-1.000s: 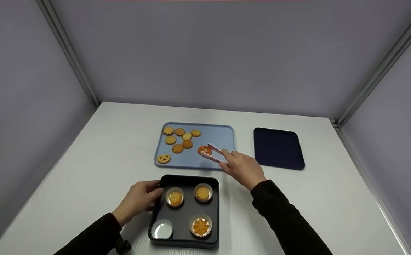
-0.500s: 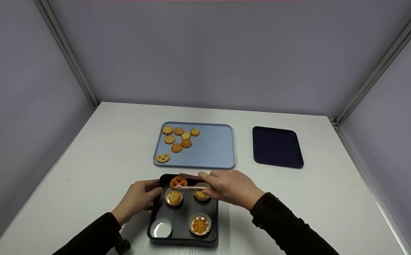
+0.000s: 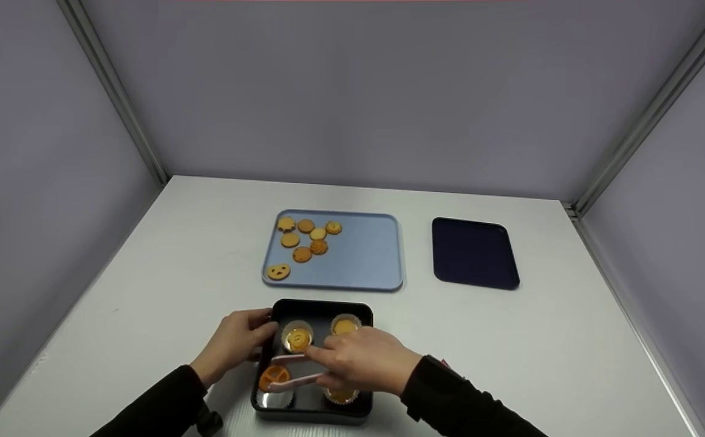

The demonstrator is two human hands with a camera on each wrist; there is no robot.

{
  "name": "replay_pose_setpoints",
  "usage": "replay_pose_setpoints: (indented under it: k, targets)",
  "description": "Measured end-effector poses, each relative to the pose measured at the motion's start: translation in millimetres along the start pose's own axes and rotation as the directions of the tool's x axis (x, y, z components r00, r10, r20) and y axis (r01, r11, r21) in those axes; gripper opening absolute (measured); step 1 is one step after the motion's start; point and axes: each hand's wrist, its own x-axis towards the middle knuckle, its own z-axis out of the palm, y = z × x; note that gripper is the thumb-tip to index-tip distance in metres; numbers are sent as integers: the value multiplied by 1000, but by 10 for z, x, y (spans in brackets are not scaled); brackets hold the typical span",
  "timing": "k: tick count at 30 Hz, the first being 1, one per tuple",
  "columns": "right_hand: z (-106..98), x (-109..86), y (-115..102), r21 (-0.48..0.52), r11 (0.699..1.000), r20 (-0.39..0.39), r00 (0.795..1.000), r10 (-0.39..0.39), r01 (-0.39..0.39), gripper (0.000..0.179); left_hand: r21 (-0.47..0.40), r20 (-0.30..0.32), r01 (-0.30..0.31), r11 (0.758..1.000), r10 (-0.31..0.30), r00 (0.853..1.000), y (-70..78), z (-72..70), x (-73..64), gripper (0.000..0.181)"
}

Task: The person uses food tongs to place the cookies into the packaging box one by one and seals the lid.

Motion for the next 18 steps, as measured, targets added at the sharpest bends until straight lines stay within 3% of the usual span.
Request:
replay_pose_setpoints:
  k: [9,18]
  targets:
    - [123,67,-104,37,999,102,995,5,-8,34,-46,1,32,998,-32,999,-8,19,-3,43]
    - [192,122,-127,8,999,175,984,33,-35,35,-28,-12,12,1000,-12,1000,-17,15,1,41]
